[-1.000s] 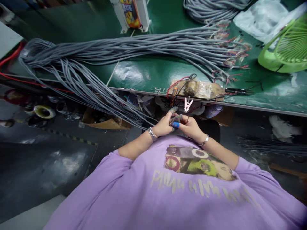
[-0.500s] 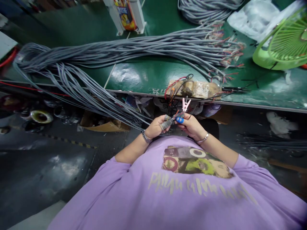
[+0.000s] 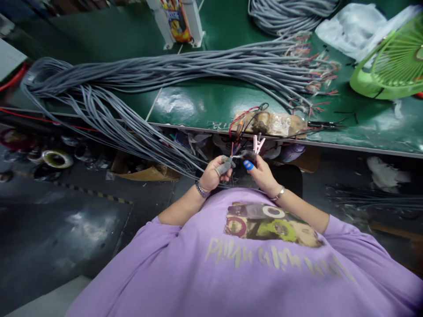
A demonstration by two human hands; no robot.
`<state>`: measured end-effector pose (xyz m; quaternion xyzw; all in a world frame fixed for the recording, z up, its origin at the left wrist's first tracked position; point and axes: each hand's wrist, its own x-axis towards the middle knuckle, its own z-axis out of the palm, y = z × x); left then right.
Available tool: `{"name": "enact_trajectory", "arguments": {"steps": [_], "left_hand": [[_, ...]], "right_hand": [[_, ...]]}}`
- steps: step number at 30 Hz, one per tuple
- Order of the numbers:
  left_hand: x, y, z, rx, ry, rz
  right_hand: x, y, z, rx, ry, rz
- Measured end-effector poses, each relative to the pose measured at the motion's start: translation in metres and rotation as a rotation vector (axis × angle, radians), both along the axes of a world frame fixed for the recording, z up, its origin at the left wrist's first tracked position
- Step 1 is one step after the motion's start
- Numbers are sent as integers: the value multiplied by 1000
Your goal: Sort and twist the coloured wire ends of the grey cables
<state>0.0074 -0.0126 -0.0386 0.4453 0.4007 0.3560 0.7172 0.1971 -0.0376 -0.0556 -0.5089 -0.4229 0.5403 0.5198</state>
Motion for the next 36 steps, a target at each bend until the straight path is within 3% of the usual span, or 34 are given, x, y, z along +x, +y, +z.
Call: {"name": "enact_trajectory", "arguments": {"steps": [5,10,15,17,20,23,31,36], "left_hand": [[3,-5,-8,-10,61,-110],[5,-3,-3,-44,66,-179],[3,-3,-2,-109,-63,-210],[0,0,0,-128,-132,-187],[-7,8,4,-61,-255,-30],[-11,19,11,104,-243,98],[17,35,22,611,102,50],[34,36,18,759,195,8]], "right_hand": [[-2,3,-2,65,116,96],[-2,0,1,-1,175,138],[10,4,-5,-258,416,490],[17,7,-11,-306,505,567],[29,13,-23,-338,576,472],[39,17,-26,-346,590,312],[33,31,16,-211,477,188],[27,38,27,-199,439,168]]}}
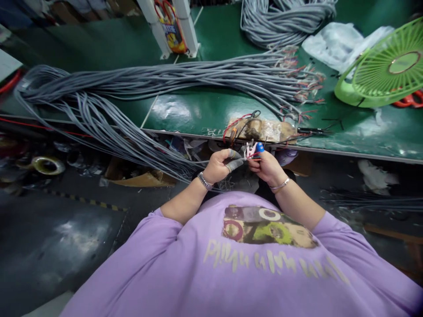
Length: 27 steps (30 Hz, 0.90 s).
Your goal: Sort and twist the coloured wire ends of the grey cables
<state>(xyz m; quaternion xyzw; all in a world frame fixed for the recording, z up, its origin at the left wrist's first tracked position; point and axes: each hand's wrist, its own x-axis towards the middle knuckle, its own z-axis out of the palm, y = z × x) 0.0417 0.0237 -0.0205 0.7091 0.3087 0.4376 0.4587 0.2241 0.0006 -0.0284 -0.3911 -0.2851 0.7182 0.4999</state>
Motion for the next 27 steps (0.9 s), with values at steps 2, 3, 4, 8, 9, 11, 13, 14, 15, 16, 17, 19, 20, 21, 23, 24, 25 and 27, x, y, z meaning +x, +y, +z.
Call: {"name": "enact_trajectory", "arguments": {"steps": [2,3,4,8,9,11,13,14,15,16,17,19,20,21,23,24,25,27], "left_hand": [[2,0,-3,16,18,-10],[2,0,-4,21,22,-15],[2,1,-5,25,24,-21],[3,1,-5,30,25,-36],[3,1,-4,32,28,-38],[4,1,-3,33,35,-47],[5,1,-2,26,40,-62],[5,1,-1,17,41,-73],[6,1,-2,7,45,-84],[6,1,-2,-5,51,-93],[7,0,-3,-18,60,-99],[9,0,-5,-46,81,-103],[9,0,-6,-59,89,-104],[9,0,-7,-69,93,-107],[9,0,-8,-82,90,-119],[8,-1,-8,-84,86,-125],[7,-1,-7,-83,80,-131],[4,-2,-5,-71,68,-145]], "right_hand": [[-1,1,-1,-1,23,-4],[-2,2,-1,-5,46,2],[-3,3,-2,-12,74,7],[-4,7,-2,-35,172,-19],[-4,8,-2,-34,184,-25],[-5,9,-1,-31,194,-28],[-6,10,0,-45,193,-47],[-7,10,0,-59,192,-61],[-7,10,0,-76,191,-74],[-7,11,1,-91,194,-83],[-8,11,1,-100,201,-83],[-8,11,0,-96,224,-68],[-8,11,0,-89,235,-58],[-8,11,0,-84,244,-51],[-8,10,-2,-88,257,-49],[-9,9,-3,-94,266,-51],[-9,8,-4,-101,276,-53],[-8,5,-5,-107,294,-53]]}}
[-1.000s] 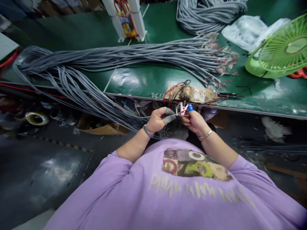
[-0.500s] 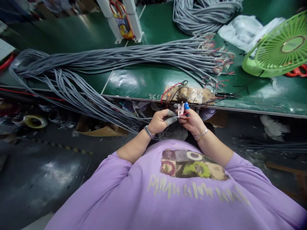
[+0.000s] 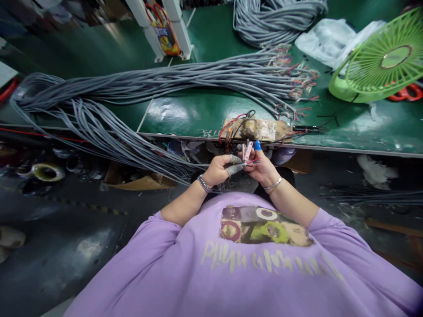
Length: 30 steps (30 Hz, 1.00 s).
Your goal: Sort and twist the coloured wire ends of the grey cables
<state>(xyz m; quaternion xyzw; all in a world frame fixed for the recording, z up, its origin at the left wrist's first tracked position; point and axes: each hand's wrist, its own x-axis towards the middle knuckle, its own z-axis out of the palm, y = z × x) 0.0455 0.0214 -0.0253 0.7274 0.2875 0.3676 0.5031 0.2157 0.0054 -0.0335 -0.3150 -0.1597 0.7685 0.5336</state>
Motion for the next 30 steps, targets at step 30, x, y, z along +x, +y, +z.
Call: {"name": "enact_trajectory", "arguments": {"steps": [30], "left_hand": [[-30,-19,-3,306,212,-212]], "right_hand": [[26,-39,18,274,-601,569]]}}
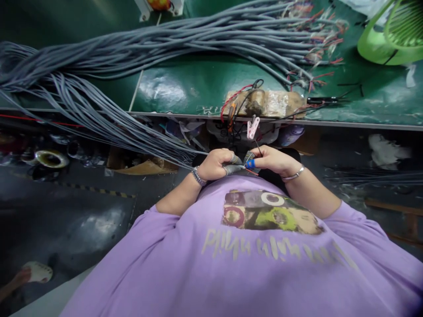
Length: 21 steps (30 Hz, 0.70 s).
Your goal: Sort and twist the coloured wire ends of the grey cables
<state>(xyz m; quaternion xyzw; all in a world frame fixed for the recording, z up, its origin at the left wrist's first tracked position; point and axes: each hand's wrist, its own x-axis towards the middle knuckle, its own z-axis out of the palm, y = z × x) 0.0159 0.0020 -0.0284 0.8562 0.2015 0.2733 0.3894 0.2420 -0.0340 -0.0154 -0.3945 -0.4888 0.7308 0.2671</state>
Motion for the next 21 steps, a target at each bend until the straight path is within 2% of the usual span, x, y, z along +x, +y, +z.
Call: {"name": "enact_trajectory", "arguments": {"steps": [3,5,8,11,16,18,21], "left_hand": [[0,0,-1,-59,-9,-34],[0,0,-1,-105,-25,-63],[1,-2,1,-150,-56,-97],[0,-2,6,-169,-90,-56],[-3,3,16,-188,-186,135],[0,8,18,-210,-227,203],[7,17,19,-246,-254,255]], "right_hand": [[-1,0,-3,70,-21,13],[-3,1,-4,123,-14,-29],[-8,2,-8,246,-45,-208],[-9,2,-17,314,-92,-396],[-4,4,-30,133,22,-607],[-4,11,-27,49,103,-645],[-9,26,-17,-47,218,-626]]}}
